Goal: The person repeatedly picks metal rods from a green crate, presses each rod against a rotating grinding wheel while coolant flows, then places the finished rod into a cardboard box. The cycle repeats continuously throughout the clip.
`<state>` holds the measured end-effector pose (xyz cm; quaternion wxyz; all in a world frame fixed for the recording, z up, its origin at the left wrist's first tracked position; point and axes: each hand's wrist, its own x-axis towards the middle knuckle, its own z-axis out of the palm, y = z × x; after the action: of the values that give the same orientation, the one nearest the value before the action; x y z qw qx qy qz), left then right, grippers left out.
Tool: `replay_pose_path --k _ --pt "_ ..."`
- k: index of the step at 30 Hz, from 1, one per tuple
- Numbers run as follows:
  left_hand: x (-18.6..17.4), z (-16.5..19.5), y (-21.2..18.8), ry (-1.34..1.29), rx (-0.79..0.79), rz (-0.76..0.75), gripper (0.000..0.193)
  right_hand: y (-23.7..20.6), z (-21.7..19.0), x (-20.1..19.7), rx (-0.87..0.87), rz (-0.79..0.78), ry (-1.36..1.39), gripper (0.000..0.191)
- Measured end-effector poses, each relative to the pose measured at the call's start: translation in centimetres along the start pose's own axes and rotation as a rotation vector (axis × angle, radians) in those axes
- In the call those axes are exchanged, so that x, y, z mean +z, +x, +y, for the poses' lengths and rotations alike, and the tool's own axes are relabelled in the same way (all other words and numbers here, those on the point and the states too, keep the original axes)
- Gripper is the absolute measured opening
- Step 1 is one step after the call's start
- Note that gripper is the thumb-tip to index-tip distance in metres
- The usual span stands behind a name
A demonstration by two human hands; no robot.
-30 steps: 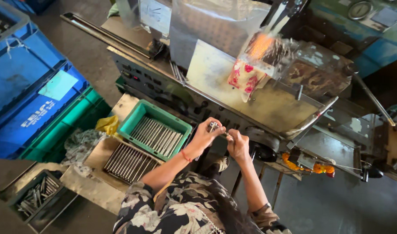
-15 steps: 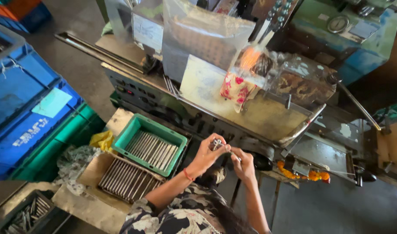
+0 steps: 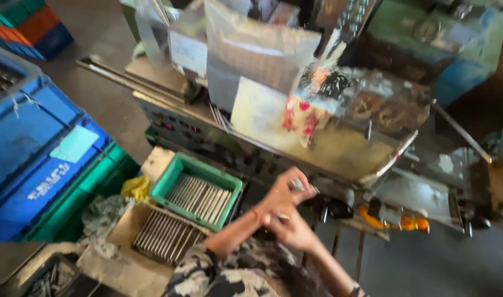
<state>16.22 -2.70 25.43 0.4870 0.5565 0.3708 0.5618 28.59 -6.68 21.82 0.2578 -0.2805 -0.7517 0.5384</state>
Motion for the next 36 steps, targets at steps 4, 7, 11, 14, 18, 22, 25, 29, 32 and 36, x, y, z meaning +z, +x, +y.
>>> replay_pose_path --k 4,7,11,14,18,22,25,29,32,36 --pt "-4.7 -0.9 0.3 -0.368 -0.232 0.063 0.018 1.5 -4.3 -5.4 0.203 0.140 -0.431 0.015" --pt "-6.2 -1.4 0.0 -0.592 -0.399 -0.007 0.015 2.1 -4.0 -6.4 0.167 0.238 -0.333 0.013" --pt "-6.8 -1.9 0.2 -0.777 -0.467 -0.052 0.012 2.4 -1.8 -6.2 -0.099 0.463 -0.203 0.010" --pt "-6.9 -2.4 0.3 -0.719 -0.519 -0.018 0.009 2.5 -0.8 -6.0 0.050 0.546 -0.336 0.011" --pt "-7.1 -3.1 0.0 -0.805 -0.552 -0.105 0.024 3.0 -0.6 -6.5 -0.148 0.464 -0.612 0.013" --pt "-7.4 -3.4 -0.2 -0.871 -0.679 -0.205 0.032 3.4 -0.2 -7.5 -0.487 0.398 -0.826 0.027" --pt "-7.0 -3.2 -0.2 -0.777 -0.692 -0.232 0.031 3.4 0.4 -7.1 -0.471 0.391 -0.824 0.026" --pt "-6.1 -2.8 0.0 -0.512 -0.503 0.014 0.018 3.1 0.9 -5.9 -0.047 0.529 -0.515 0.011" --pt "-6.2 -2.7 0.4 -0.552 -0.548 -0.070 0.014 2.7 0.5 -6.8 0.164 0.185 -0.297 0.023" --pt "-5.9 -2.8 1.0 -0.627 -0.610 -0.236 0.013 2.7 -0.9 -9.3 -0.164 -0.167 -0.043 0.036"
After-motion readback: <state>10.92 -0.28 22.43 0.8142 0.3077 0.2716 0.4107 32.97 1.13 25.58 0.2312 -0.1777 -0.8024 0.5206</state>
